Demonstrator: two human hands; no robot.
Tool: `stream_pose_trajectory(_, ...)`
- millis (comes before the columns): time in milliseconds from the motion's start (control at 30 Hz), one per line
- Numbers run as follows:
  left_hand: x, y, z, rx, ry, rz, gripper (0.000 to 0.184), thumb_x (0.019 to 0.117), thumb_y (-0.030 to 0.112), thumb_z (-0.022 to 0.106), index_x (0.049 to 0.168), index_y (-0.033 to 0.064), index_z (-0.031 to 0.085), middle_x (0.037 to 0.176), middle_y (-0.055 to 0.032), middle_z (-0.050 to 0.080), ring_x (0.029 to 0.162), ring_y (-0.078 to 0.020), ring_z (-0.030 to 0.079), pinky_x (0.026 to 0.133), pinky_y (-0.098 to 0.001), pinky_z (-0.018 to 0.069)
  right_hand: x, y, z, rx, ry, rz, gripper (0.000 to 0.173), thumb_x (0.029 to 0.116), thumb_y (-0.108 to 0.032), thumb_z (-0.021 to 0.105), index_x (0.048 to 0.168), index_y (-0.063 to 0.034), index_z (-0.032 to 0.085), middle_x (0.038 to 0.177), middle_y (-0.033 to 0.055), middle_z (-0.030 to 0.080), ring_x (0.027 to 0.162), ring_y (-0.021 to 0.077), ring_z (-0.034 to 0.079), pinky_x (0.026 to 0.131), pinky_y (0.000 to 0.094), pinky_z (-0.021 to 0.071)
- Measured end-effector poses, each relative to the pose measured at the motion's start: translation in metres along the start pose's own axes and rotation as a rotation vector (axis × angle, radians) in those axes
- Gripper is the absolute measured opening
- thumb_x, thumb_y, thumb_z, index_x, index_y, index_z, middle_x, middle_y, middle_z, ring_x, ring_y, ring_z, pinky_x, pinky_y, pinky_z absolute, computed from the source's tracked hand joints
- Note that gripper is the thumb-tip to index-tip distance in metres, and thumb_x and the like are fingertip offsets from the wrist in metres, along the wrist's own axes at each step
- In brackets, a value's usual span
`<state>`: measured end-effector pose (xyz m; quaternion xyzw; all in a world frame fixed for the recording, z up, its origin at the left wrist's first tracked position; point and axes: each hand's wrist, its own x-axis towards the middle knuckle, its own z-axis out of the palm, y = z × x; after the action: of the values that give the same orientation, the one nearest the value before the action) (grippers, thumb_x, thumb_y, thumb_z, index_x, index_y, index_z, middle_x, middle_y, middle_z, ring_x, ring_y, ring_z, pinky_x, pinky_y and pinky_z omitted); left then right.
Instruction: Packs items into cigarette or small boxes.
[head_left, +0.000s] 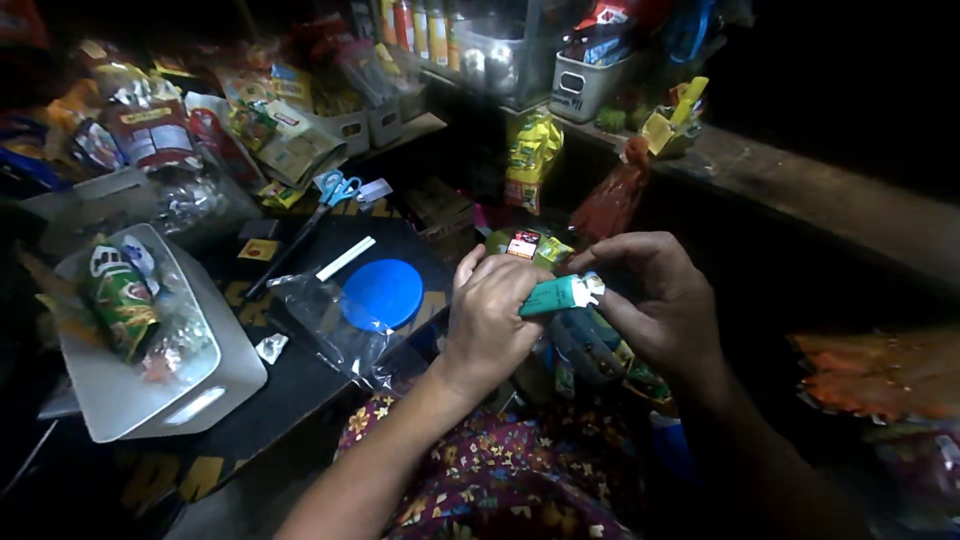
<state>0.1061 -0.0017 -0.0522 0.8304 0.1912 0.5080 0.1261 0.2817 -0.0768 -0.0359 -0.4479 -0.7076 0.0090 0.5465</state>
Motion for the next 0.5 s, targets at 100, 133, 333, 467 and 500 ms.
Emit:
stream_pose_trajectory(100,0.0000,0.0012,-0.0018,-0.004,-0.018,0.000,0.009,0.0811,0.008,0.072,0.090,0.0082,0.074,0.092,-0.0032,0.075,0.103,-0.0173,0.070,0.111,-0.0533,0.0395,-0.0018,0.0046,0.0009,0.086,0.014,0.013,0.031,0.0865,0.001,0.065,0.116,-0.0065,0.059,0.105,-0.0044,0.070,0.097,-0.0022,0.066,0.087,0.0160,0.0559)
stream_pose_trajectory(133,0.0001,0.0020,-0.0025,-0.004,-0.026,-0.005,0.009,0.0808,0.007,0.072,0.090,0.0081,0.074,0.092,-0.0032,0.075,0.102,-0.0171,0.070,0.111,-0.0532,0.0397,-0.0022,0.0056,0.0010,0.107,0.013,0.013,0.032,0.0864,0.001,0.065,0.116,-0.0075,0.059,0.104,-0.0054,0.070,0.096,-0.0020,0.066,0.086,0.0163,0.0561)
stream_pose_trajectory(333,-0.0002,0.0044,-0.0047,-0.046,-0.056,-0.045,0.010,0.0807,0.008,0.073,0.090,0.0077,0.075,0.091,-0.0028,0.075,0.100,-0.0151,0.070,0.110,-0.0520,0.0400,-0.0007,0.0060,0.0009,0.207,-0.006,-0.023,0.041,0.0875,-0.002,0.069,0.125,-0.0136,0.059,0.110,-0.0070,0.070,0.101,0.0015,0.067,0.090,0.0197,0.0567)
stream_pose_trajectory(467,-0.0019,0.0011,-0.0032,-0.101,-0.042,-0.056,0.013,0.0810,0.010,0.074,0.094,0.0082,0.075,0.095,-0.0019,0.074,0.101,-0.0136,0.069,0.111,-0.0507,0.0400,-0.0019,0.0053,0.0008,0.241,0.013,-0.024,0.043,0.0868,-0.002,0.069,0.126,-0.0176,0.060,0.108,-0.0103,0.071,0.098,0.0000,0.067,0.088,0.0187,0.0571)
stream_pose_trajectory(500,-0.0023,-0.0003,-0.0032,-0.110,-0.043,-0.060,0.015,0.0798,0.010,0.075,0.095,0.0081,0.074,0.096,-0.0022,0.074,0.103,-0.0142,0.069,0.111,-0.0507,0.0406,-0.0024,0.0053,0.0008,0.247,0.025,-0.033,0.043,0.0870,-0.003,0.069,0.126,-0.0190,0.060,0.108,-0.0111,0.071,0.099,0.0002,0.067,0.088,0.0191,0.0573)
